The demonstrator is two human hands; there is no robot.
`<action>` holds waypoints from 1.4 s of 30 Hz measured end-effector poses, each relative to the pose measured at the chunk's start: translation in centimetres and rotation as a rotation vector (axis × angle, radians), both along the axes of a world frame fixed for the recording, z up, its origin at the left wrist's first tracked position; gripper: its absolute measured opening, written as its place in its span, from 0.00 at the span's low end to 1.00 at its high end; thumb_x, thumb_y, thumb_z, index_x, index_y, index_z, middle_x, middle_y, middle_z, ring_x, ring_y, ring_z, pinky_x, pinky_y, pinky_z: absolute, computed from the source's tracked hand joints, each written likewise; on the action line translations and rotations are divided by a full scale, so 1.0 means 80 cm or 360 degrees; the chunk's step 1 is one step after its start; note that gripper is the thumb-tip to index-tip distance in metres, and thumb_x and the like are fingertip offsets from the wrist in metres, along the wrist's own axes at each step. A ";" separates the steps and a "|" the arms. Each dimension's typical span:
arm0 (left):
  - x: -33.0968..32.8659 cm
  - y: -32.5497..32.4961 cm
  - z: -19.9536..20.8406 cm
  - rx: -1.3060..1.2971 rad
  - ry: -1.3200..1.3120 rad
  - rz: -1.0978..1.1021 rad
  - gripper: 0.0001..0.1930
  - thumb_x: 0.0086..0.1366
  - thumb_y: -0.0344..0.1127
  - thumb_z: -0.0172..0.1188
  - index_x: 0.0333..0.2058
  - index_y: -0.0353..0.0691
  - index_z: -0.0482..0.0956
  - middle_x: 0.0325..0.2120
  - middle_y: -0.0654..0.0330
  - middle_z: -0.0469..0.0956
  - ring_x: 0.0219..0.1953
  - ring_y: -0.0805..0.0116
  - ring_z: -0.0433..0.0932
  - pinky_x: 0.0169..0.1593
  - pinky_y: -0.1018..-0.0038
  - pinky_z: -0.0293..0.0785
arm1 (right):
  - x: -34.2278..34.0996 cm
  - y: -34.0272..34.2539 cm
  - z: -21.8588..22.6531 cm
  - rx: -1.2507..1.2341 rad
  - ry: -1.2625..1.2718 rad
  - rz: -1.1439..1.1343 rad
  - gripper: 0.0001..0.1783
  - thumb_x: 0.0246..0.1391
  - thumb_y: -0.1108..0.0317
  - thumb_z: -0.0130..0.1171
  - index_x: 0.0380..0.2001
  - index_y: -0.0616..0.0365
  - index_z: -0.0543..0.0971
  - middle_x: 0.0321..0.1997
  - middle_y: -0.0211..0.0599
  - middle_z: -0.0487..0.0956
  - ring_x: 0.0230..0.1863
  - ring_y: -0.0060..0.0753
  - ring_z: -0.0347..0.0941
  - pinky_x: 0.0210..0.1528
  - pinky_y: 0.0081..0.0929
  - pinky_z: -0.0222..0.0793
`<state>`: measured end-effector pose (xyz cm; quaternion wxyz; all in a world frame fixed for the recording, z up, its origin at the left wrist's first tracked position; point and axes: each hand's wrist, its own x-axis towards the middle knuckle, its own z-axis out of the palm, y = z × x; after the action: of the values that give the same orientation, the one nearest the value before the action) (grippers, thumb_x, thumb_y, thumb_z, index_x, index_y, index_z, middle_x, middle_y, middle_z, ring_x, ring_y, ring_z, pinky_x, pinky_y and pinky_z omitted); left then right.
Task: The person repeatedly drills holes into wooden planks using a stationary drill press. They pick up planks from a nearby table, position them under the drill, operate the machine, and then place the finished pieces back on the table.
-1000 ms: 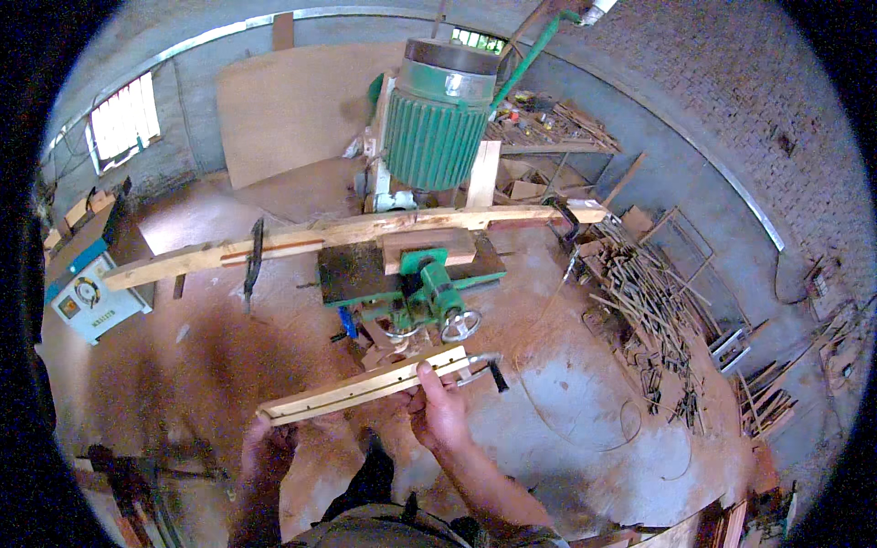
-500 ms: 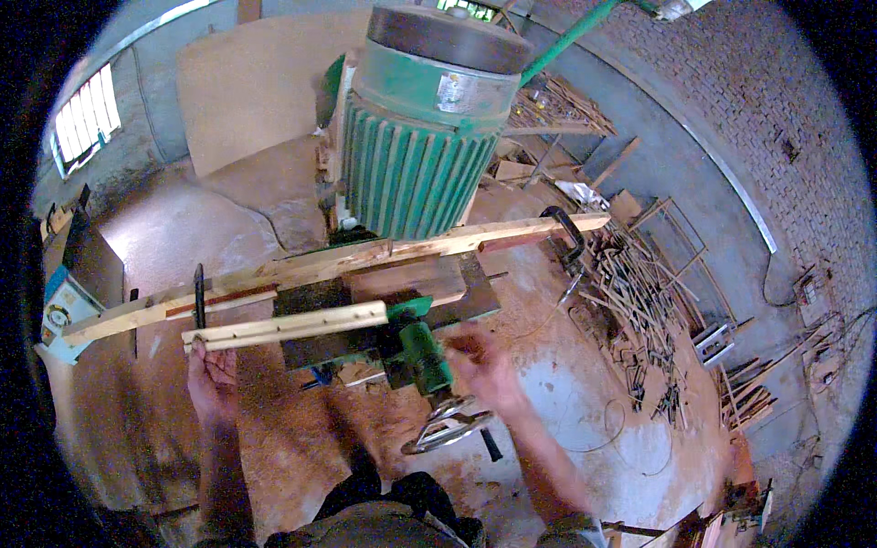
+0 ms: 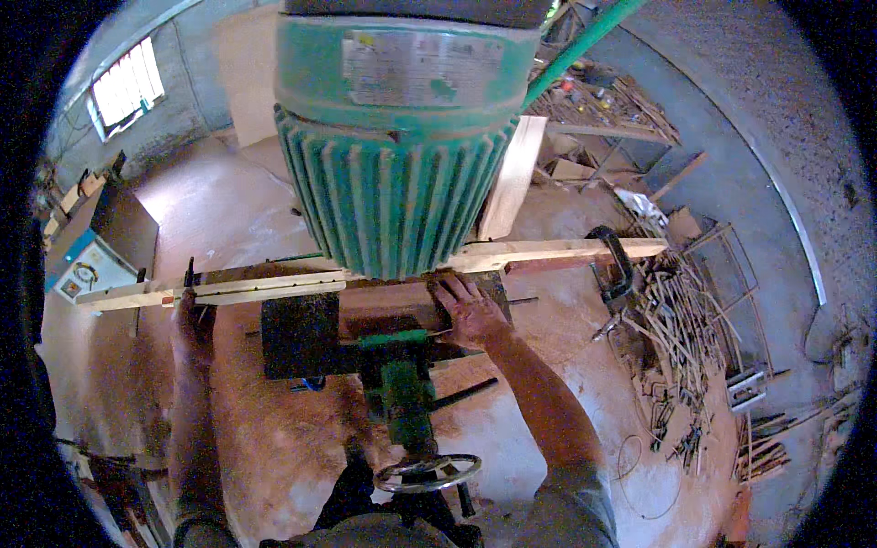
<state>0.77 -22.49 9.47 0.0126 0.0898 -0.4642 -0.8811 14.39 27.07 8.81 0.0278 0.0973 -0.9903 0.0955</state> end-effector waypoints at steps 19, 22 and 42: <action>-0.025 0.085 -0.097 0.0111 -0.0242 -0.0230 0.14 0.67 0.41 0.54 0.46 0.40 0.73 0.37 0.59 0.76 0.39 0.65 0.76 0.44 0.69 0.78 | 0.072 0.014 0.022 -0.0640 0.0344 -0.0209 0.38 0.43 0.65 0.67 0.58 0.59 0.65 0.64 0.51 0.58 0.65 0.53 0.56 0.64 0.42 0.57; 0.003 0.146 -0.056 0.0060 -0.0358 -0.0175 0.16 0.66 0.41 0.56 0.48 0.40 0.70 0.36 0.59 0.75 0.39 0.64 0.77 0.42 0.68 0.79 | 0.129 0.008 0.020 -0.1254 0.0412 -0.0453 0.32 0.48 0.69 0.61 0.58 0.60 0.65 0.65 0.47 0.59 0.65 0.44 0.57 0.60 0.39 0.60; 0.005 0.172 -0.093 0.0220 -0.0556 -0.0209 0.15 0.60 0.39 0.62 0.43 0.42 0.71 0.34 0.61 0.77 0.34 0.68 0.77 0.35 0.73 0.75 | 0.182 -0.075 -0.057 -0.3946 0.0155 -0.1097 0.26 0.60 0.44 0.45 0.35 0.59 0.75 0.37 0.44 0.77 0.42 0.45 0.70 0.50 0.41 0.63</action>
<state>1.18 -8.70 2.03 -0.1316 0.2114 -0.4026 -0.8809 28.98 21.07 4.25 0.1582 -0.2496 -0.2125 0.9314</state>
